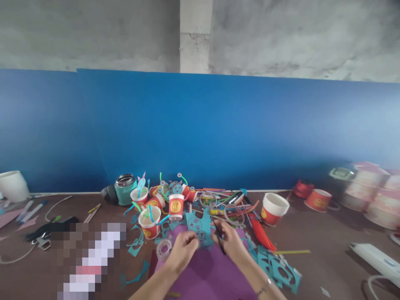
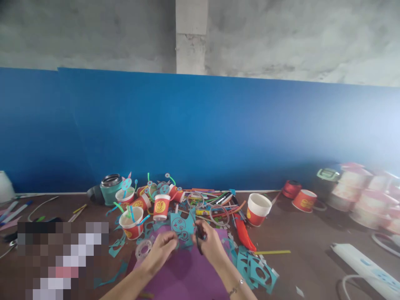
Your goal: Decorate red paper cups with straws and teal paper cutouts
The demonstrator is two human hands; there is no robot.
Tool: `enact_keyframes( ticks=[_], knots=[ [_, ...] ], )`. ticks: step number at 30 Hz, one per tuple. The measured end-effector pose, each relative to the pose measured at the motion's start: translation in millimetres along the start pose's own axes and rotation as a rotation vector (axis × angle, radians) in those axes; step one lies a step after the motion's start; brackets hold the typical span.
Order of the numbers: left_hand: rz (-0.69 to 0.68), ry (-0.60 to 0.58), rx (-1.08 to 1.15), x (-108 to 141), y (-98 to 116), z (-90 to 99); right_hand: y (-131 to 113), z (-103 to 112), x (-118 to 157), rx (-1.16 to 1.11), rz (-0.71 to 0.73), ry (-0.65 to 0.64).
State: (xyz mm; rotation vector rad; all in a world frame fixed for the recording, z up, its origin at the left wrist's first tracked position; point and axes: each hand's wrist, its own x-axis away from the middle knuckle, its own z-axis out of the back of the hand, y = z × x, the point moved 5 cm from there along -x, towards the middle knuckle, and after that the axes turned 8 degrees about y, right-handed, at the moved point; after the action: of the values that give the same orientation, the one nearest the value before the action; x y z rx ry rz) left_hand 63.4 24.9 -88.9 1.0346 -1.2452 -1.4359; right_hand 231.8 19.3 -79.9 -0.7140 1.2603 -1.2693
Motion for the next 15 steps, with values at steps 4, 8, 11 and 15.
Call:
enact_keyframes(
  ticks=[4, 8, 11, 15],
  knots=[
    [-0.239, 0.136, -0.460, 7, 11, 3.1, -4, 1, 1, 0.137, 0.098, 0.055],
    [-0.308, 0.172, -0.829, 7, 5, -0.3, -7, -10, 6, 0.157, 0.125, -0.045],
    [-0.279, 0.149, -0.914, 5, -4, -2.8, -5, -17, 8, 0.203, 0.131, -0.089],
    [-0.247, 0.101, -0.935, 4, -9, -4.5, -2, -24, 11, 0.263, 0.095, -0.112]
  ],
)
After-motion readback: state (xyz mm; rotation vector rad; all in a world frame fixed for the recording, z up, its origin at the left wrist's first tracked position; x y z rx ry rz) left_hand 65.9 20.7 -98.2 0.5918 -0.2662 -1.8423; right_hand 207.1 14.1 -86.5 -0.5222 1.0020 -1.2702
